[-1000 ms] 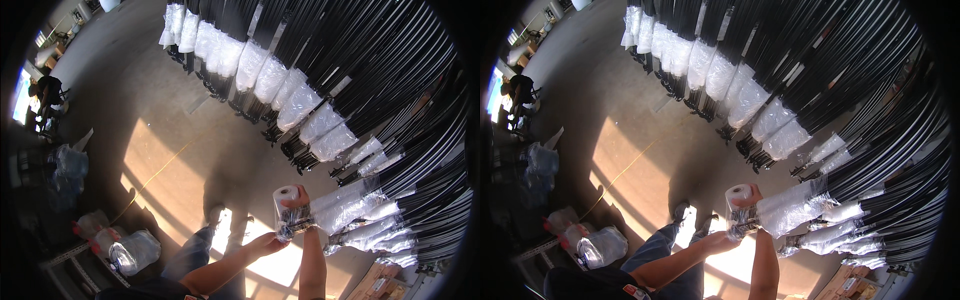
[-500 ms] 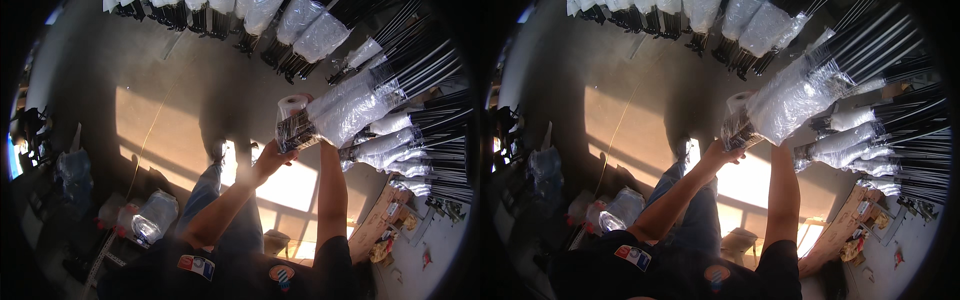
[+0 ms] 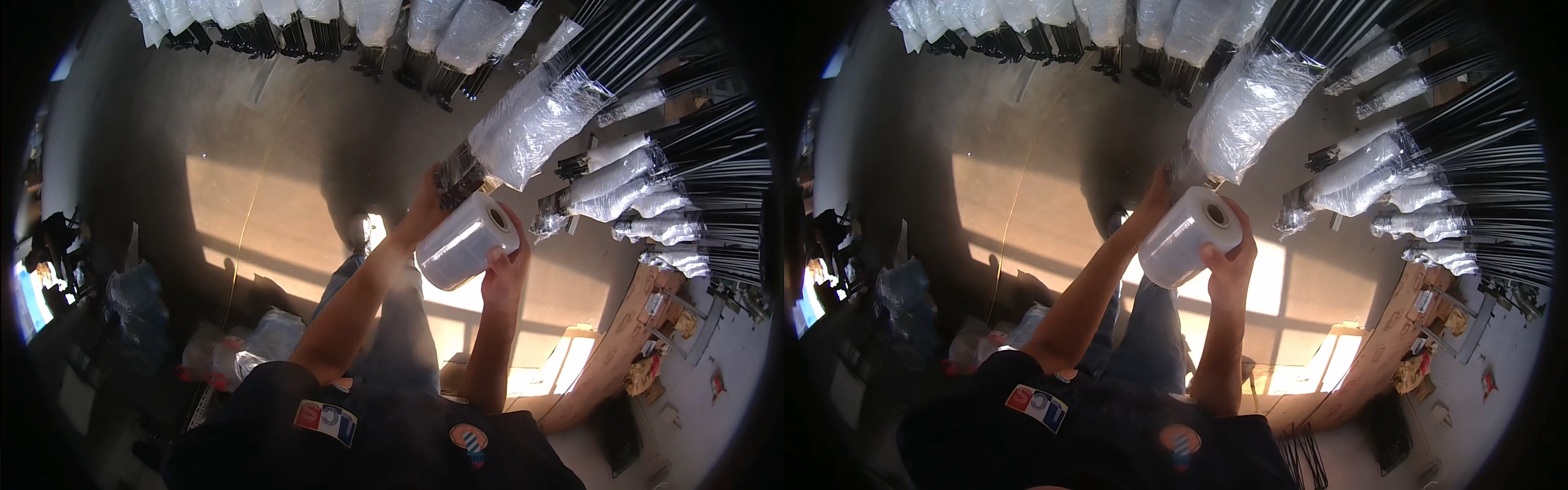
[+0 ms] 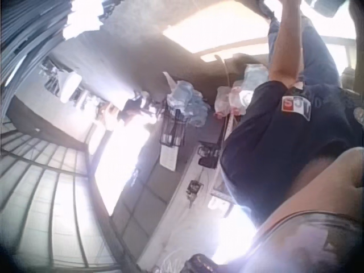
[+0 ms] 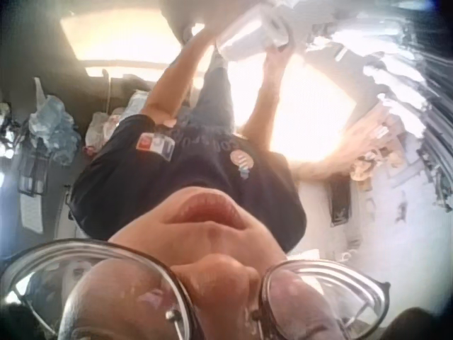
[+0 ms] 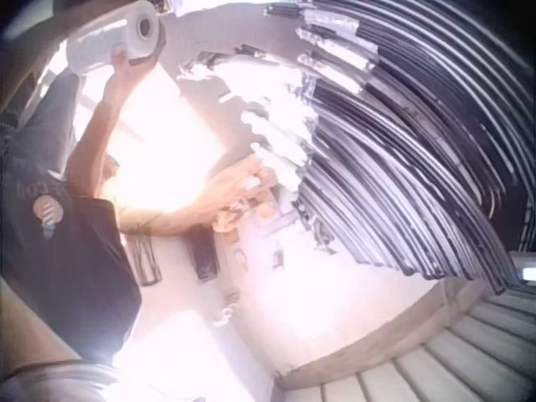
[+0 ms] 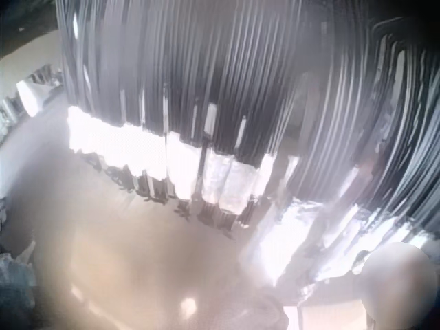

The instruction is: The person wraps clear plastic film around bundles of black metal poles using a roll of stretch wrap. They repeatedly pull film from the roll, encircle the pole bundles, and tear off the film to secure each bundle.

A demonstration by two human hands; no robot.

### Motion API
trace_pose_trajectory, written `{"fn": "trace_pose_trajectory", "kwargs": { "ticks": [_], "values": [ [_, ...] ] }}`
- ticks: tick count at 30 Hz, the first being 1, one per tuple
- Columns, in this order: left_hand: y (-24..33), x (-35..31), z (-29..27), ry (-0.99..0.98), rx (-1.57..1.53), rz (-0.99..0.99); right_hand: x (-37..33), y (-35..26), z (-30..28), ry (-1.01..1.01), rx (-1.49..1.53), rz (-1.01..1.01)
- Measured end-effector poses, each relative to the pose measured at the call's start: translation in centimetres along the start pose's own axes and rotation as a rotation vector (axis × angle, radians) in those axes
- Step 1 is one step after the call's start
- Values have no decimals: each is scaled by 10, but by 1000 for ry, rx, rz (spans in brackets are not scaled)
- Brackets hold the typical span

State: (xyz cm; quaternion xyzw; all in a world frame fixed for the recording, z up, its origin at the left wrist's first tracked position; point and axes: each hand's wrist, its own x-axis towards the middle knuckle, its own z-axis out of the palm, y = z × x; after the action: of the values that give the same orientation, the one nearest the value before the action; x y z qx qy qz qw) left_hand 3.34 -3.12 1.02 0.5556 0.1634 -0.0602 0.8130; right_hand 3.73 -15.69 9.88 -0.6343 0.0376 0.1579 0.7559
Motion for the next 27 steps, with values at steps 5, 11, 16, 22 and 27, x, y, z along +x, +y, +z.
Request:
{"fn": "trace_pose_trajectory", "kwargs": {
  "ticks": [5, 11, 16, 22, 27],
  "values": [
    [2, -4, -26, -248, -264, -173, -7, 7, 29, 142, 35, 35],
    [98, -21, -64, -120, 449, -154, -6, 5, 45, 250, 137, 58],
    [136, -58, -8, -142, 1109, 201, -7, 9, 68, 242, 40, 40],
    [124, -47, -37, -178, 694, 139, 46, 47, 10, 15, -89, -9],
    [95, -49, -50, -69, 414, 90, 94, 72, 15, -670, 358, 36]
  ]
}}
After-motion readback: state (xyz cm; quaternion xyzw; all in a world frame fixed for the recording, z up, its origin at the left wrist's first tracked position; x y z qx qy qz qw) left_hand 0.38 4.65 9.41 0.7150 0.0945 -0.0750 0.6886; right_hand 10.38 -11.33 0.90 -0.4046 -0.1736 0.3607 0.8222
